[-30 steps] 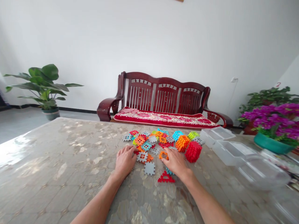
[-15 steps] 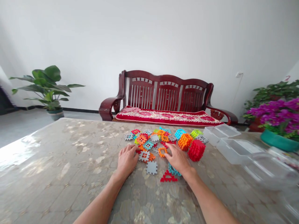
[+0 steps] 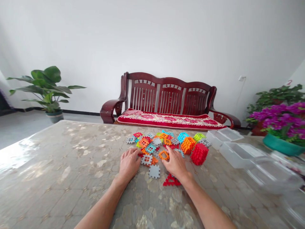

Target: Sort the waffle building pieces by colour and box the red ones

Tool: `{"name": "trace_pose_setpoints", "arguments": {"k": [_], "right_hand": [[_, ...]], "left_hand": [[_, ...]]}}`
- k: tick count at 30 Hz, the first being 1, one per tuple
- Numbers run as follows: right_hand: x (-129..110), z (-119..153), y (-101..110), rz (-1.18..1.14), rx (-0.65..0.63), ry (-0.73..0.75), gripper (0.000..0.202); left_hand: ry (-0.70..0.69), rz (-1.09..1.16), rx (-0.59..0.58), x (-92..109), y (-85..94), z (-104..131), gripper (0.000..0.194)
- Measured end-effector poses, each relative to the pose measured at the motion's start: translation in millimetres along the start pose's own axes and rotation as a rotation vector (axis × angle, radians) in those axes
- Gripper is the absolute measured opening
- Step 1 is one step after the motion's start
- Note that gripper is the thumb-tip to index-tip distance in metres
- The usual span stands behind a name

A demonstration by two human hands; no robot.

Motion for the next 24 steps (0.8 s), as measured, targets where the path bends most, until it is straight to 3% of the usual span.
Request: {"name": "trace_pose_setpoints", "arguments": {"k": [7, 11, 17, 21, 24], "right_hand": [[-1, 2, 6, -0.081, 0.011, -0.014, 0.057], [9, -1, 38, -0.156, 0.109, -0.020, 0.060], [77, -37, 98, -0.136, 0.263, -0.192, 0.069], [120, -65, 95, -0.134, 0.163, -0.325, 0.075], [132, -72, 91, -0.109, 0.106, -0.328, 0.076]], "left_hand": [[0.001, -0.002, -0.007, -1, -1.1, 0, 0.029], [-0.005, -0.004, -0.001, 0, -0.8, -1, 0.030], [0.003, 0.009, -0.003, -1, -0.8, -1, 0.030], [0.004, 0.013, -0.010, 0, -0.2, 0, 0.030], [0.008, 0.004, -0.011, 1, 0.9, -1, 0.031]]}}
Point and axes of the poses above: each hand's wrist, its own z-axis away from the middle knuckle, its own y-axis out of the back of the hand, x = y × z, the point moved 9 cm from there along -z, towards the middle knuckle, and after that the axes turned 5 degrees about -y, right-handed, at the moved point
